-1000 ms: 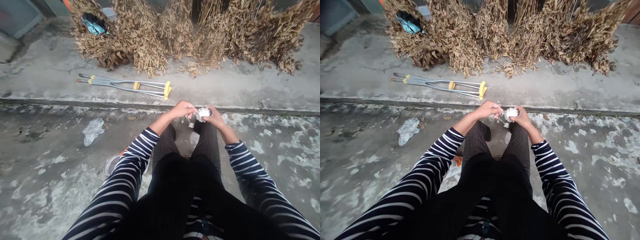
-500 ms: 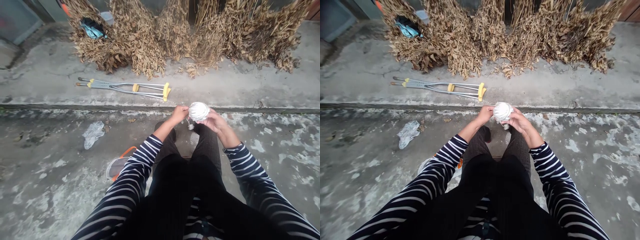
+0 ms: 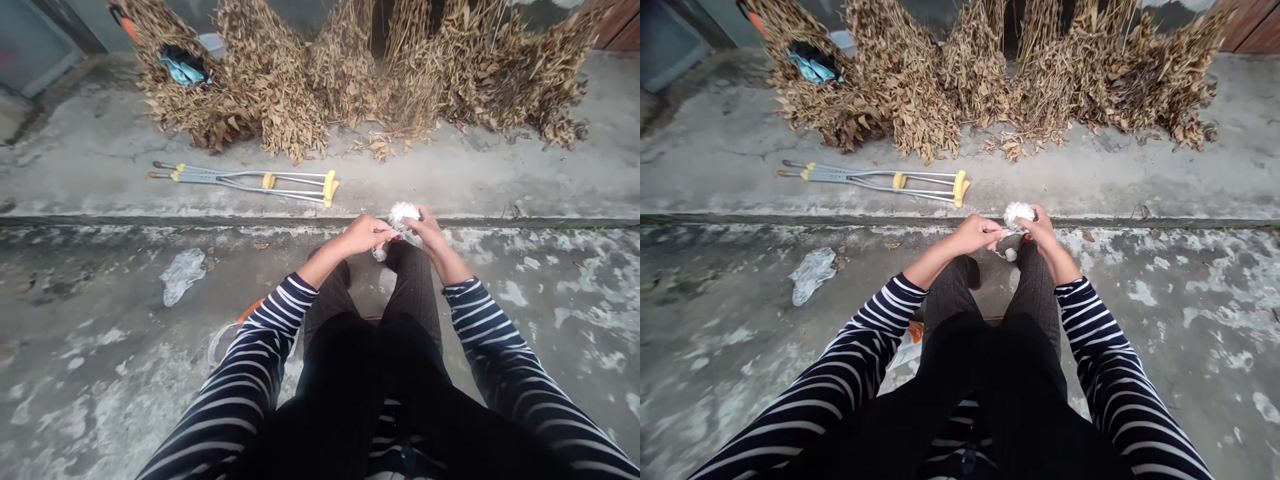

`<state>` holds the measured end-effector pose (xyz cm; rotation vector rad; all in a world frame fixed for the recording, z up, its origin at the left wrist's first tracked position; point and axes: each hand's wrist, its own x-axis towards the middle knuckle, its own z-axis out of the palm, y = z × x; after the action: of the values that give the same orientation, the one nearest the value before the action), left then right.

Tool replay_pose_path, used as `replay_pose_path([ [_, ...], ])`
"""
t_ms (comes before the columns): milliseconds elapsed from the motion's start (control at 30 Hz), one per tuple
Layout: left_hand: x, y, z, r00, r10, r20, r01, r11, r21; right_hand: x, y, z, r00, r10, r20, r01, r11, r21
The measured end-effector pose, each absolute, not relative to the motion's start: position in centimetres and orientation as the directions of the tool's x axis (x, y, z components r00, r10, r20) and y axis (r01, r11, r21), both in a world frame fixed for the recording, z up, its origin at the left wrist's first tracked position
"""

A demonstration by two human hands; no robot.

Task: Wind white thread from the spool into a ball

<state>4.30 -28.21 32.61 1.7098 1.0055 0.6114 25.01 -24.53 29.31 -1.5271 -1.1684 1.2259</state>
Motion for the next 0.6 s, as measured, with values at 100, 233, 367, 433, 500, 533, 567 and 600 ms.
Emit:
replay_pose_path([
  [100,4.1,-28.3,33.5,0.583,0.805,-0.107,0.352,-0.132,0.927,25.3,-24.2,28.9,0.031,0.922,-0.387,-0.097,-0.382,-0.919],
  [233,4.2,-28.1,33.8,0.582,0.805,-0.116,0.336,-0.108,0.936,24.7,-24.6,28.8,0.155,0.955,-0.251,0.096,-0.267,-0.959],
  [367,3.8,-26.5,34.3,0.527,0.846,-0.082,0.372,-0.143,0.917,23.9,-26.0,28.9,0.014,0.997,-0.078,0.335,-0.078,-0.939],
  [433,3.5,-25.5,34.5,0.507,0.859,-0.068,0.399,-0.164,0.902,23.8,-26.7,29.1,-0.11,0.983,-0.148,0.299,-0.11,-0.948],
  [500,3.3,-24.7,34.5,0.479,0.876,-0.05,0.412,-0.174,0.894,23.9,-27.3,29.5,-0.236,0.931,-0.279,0.186,-0.238,-0.953],
  [533,3.3,-24.5,34.3,0.464,0.885,-0.041,0.41,-0.173,0.895,24.0,-27.6,29.7,-0.294,0.895,-0.336,0.113,-0.317,-0.942],
  [567,3.4,-24.4,34.1,0.45,0.892,-0.035,0.405,-0.17,0.898,24.1,-27.8,30.0,-0.342,0.86,-0.378,0.039,-0.389,-0.92],
  [600,3.5,-24.3,33.9,0.439,0.898,-0.031,0.398,-0.164,0.903,24.2,-28.1,30.2,-0.378,0.832,-0.405,-0.026,-0.447,-0.894],
])
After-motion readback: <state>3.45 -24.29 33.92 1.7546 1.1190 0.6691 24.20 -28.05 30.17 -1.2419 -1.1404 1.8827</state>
